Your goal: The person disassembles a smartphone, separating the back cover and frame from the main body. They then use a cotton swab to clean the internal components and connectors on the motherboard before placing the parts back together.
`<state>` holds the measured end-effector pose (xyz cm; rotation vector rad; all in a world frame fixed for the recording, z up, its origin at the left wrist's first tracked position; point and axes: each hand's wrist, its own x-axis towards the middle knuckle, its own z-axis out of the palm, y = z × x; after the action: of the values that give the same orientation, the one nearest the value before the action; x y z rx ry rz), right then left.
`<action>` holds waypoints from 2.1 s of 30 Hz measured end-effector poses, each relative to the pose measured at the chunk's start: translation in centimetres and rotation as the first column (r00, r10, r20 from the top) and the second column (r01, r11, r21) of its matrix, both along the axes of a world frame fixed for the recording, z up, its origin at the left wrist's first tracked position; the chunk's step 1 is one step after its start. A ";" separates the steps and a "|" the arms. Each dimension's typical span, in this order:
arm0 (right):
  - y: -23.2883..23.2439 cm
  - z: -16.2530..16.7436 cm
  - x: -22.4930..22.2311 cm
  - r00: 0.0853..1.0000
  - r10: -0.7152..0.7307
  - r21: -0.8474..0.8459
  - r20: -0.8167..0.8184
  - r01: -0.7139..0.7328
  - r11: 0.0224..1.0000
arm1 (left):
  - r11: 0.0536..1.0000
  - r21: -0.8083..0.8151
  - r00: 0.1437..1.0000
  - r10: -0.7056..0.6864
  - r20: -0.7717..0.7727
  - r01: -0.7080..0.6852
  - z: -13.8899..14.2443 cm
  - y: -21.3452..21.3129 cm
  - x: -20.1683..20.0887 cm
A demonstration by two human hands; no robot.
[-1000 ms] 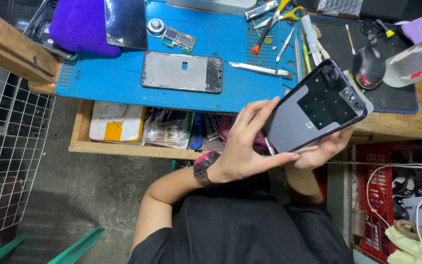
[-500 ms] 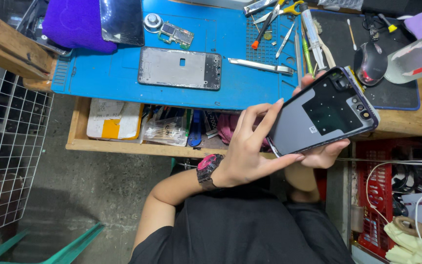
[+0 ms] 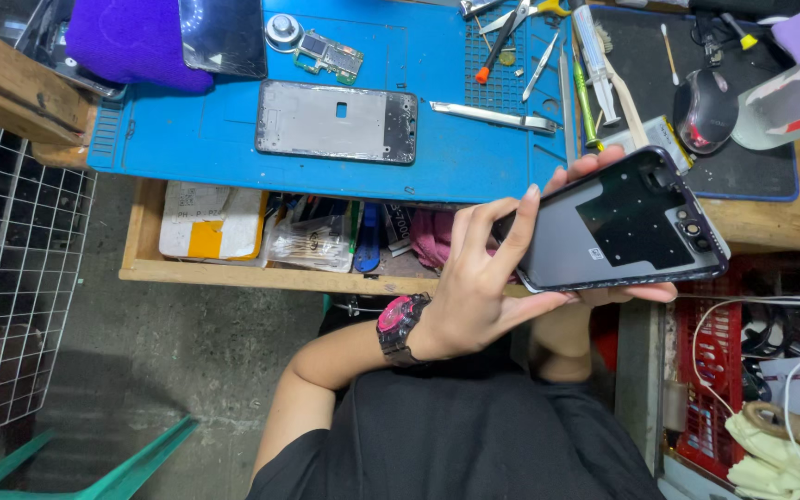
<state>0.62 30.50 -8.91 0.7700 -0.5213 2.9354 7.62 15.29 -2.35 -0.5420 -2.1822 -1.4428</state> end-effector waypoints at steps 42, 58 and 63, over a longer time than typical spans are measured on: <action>3.1 5.3 0.8 0.735 -0.623 0.617 -0.270 0.628 0.474 | 0.971 -0.192 0.987 0.123 -0.107 -0.142 1.4 -3.3 0.6; 3.4 9.8 -0.5 0.874 -0.434 0.738 -0.218 0.439 0.513 | 0.959 0.198 0.960 -0.234 0.151 0.202 4.6 -5.9 0.3; 3.0 10.6 0.3 0.875 -0.365 0.800 -0.317 0.454 0.393 | 0.945 0.305 0.975 -0.166 0.150 0.114 4.8 -5.7 0.3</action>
<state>0.88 33.50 1.70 0.6478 -1.9334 1.9939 7.88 9.58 2.47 -0.4878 -2.0338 -1.9183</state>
